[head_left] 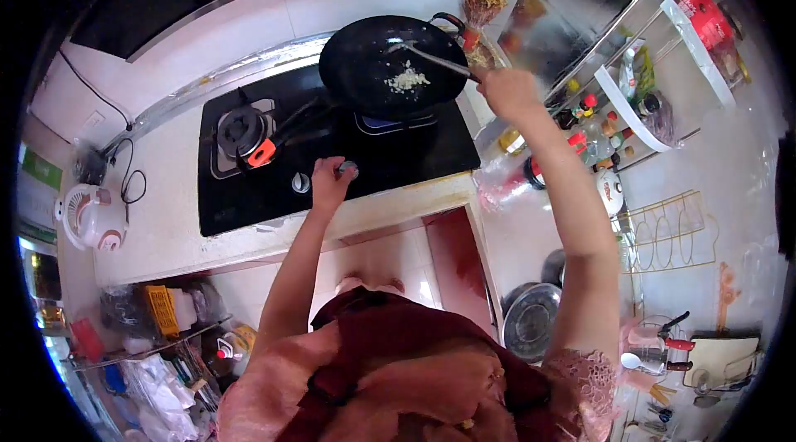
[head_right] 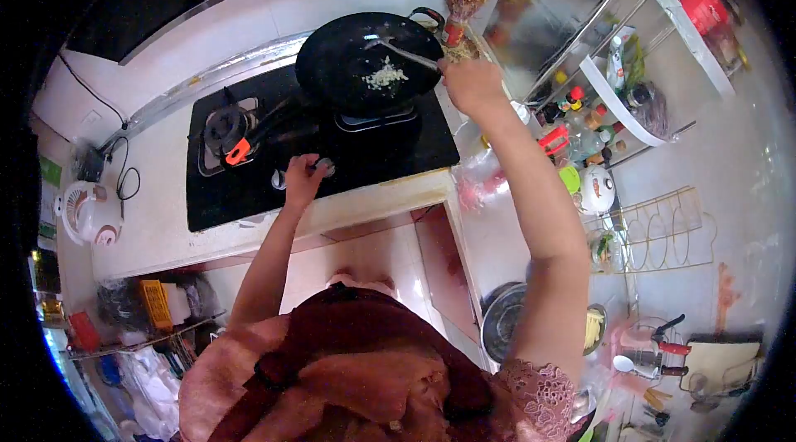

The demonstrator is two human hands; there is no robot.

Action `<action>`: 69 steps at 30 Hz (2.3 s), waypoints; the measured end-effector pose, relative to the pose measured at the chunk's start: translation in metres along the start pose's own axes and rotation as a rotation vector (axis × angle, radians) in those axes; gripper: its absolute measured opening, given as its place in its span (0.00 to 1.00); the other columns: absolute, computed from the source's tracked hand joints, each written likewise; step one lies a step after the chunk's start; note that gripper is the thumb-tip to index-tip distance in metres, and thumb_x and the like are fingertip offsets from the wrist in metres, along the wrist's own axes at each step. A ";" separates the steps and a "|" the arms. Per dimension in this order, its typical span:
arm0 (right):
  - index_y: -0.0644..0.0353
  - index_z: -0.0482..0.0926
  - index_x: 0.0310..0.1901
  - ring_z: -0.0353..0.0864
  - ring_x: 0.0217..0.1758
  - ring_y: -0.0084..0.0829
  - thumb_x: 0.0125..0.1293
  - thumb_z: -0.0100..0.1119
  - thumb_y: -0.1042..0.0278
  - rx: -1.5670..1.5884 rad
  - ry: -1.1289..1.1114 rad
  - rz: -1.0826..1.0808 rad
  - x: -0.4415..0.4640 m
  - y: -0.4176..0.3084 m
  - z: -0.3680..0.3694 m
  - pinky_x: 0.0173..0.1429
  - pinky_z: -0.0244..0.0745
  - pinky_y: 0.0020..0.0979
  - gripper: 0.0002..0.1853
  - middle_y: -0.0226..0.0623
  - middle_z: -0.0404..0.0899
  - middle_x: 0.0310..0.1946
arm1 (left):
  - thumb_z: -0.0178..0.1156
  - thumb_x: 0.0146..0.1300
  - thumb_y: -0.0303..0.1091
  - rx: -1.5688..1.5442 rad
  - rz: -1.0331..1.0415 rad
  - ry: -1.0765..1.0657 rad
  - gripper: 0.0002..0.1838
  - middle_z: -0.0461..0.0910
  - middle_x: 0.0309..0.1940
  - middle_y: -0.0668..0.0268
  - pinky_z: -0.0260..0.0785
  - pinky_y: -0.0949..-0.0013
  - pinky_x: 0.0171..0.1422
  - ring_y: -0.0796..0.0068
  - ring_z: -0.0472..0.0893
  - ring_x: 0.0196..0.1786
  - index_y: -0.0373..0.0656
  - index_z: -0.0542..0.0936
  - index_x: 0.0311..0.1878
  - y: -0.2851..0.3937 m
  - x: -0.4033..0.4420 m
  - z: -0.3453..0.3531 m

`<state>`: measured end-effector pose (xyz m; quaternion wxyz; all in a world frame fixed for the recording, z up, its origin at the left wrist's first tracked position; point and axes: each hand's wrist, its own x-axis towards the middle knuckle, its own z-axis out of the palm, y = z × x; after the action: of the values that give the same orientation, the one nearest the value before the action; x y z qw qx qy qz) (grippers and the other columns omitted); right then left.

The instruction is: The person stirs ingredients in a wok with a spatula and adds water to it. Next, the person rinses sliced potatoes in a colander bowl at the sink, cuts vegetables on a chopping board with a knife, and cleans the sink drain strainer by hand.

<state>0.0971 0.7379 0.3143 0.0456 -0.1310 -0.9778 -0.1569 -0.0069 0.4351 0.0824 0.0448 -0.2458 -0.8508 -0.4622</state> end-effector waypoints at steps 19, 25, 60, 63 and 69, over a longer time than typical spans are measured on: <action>0.43 0.74 0.54 0.81 0.32 0.44 0.60 0.55 0.60 0.028 -0.198 0.151 -0.059 -0.022 -0.057 0.37 0.74 0.44 0.19 0.43 0.80 0.28 | 0.65 0.48 0.30 -0.020 0.107 -0.164 0.07 0.78 0.26 0.56 0.71 0.59 0.41 0.56 0.77 0.36 0.38 0.79 0.29 -0.042 0.032 0.023; 0.44 0.74 0.54 0.80 0.31 0.44 0.59 0.56 0.61 0.026 -0.167 0.159 -0.058 -0.038 -0.063 0.37 0.74 0.42 0.19 0.42 0.80 0.28 | 0.66 0.48 0.31 -0.050 0.101 -0.229 0.07 0.78 0.26 0.56 0.71 0.57 0.42 0.56 0.77 0.38 0.39 0.78 0.27 -0.047 0.036 0.024; 0.43 0.77 0.51 0.79 0.27 0.43 0.56 0.60 0.62 -0.069 -0.055 0.172 -0.098 -0.025 -0.100 0.32 0.72 0.42 0.19 0.40 0.78 0.24 | 0.65 0.39 0.30 0.130 0.118 -0.337 0.12 0.74 0.36 0.53 0.73 0.58 0.44 0.54 0.78 0.38 0.38 0.76 0.28 -0.042 0.042 0.030; 0.43 0.77 0.51 0.79 0.28 0.43 0.56 0.60 0.61 -0.069 -0.052 0.173 -0.099 -0.024 -0.099 0.32 0.72 0.42 0.19 0.40 0.78 0.24 | 0.65 0.39 0.29 0.106 0.121 -0.349 0.11 0.75 0.35 0.53 0.73 0.58 0.44 0.53 0.77 0.38 0.38 0.76 0.27 -0.043 0.042 0.029; 0.44 0.76 0.51 0.80 0.28 0.42 0.58 0.57 0.61 -0.076 -0.092 0.136 -0.097 -0.022 -0.094 0.31 0.73 0.41 0.17 0.41 0.79 0.25 | 0.64 0.39 0.28 0.111 0.141 -0.465 0.09 0.74 0.37 0.54 0.72 0.59 0.46 0.55 0.77 0.42 0.40 0.77 0.28 -0.040 0.046 0.024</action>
<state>0.1887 0.6646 0.3843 0.0061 -0.2059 -0.9610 -0.1843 -0.0621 0.4534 0.0519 -0.1066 -0.4017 -0.8430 -0.3415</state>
